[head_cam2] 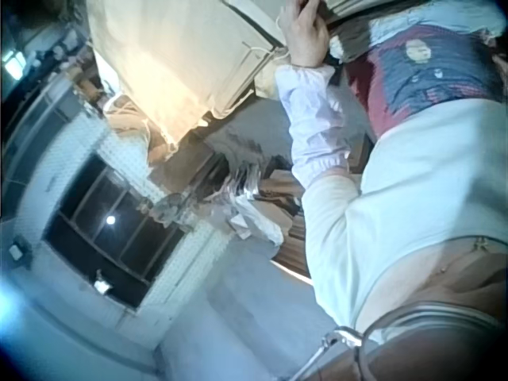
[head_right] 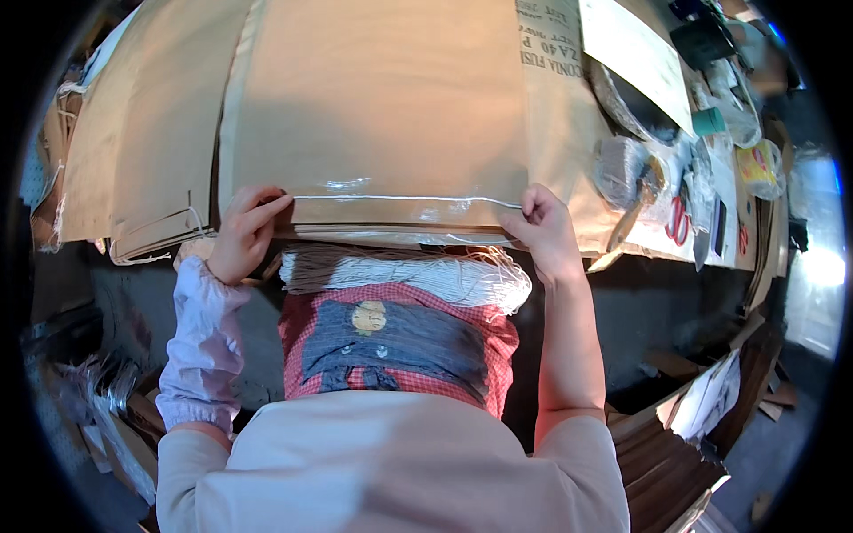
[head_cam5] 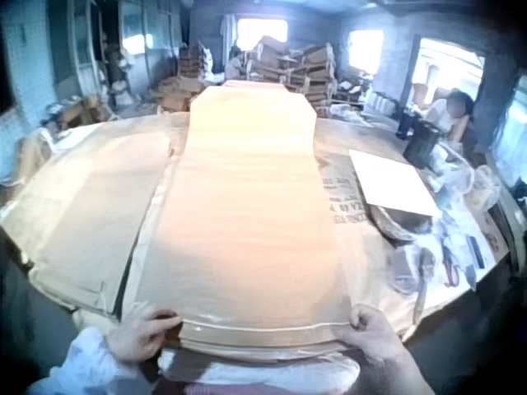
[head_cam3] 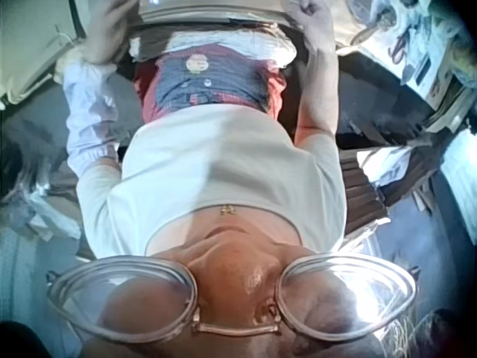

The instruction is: The person aligns a stack of folded paper sheets on a workbench, then repeatedly applies glue to the spine and presses a white string into the glue to bind the sheets. The person continues this process for multiple sections of the spine.

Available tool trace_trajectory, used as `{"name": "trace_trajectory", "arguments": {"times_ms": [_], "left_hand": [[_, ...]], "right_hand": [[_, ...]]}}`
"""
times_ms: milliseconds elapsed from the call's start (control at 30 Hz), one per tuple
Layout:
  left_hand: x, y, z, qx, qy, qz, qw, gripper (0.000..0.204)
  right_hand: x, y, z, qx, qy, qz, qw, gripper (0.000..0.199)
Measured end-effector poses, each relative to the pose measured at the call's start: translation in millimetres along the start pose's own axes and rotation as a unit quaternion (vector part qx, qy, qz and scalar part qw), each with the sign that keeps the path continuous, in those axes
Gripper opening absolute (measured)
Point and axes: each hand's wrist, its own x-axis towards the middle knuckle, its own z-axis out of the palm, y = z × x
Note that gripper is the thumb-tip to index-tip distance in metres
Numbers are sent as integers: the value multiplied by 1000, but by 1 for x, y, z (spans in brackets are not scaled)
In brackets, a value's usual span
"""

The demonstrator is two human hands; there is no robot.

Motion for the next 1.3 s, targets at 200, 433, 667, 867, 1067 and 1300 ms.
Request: {"name": "trace_trajectory", "arguments": {"times_ms": [200, 433, 667, 867, 1067, 1300], "left_hand": [[-6, -5, 1, -19, 16, -19, 1000, 33], [8, 4, -25, -46, -90, -30, 994, 34], [11, -18, -9, -38, -10, -242, 970, 17], [22, 19, 19, 242, 120, -299, 915, 19], [19, 62, 54, 187, -100, -124, 969, 91], [-8, 21, 24, 154, -19, -229, 961, 82]], "right_hand": [[16, 23, 14, -246, 75, -129, 958, 35], [8, 0, 32, -413, 27, -439, 798, 15], [25, -8, 46, -338, 64, -215, 914, 12], [24, 6, 71, -570, 279, -352, 688, 29], [-7, 6, 134, -559, -41, -301, 771, 72], [-6, 18, 50, -582, 248, -205, 747, 75]]}}
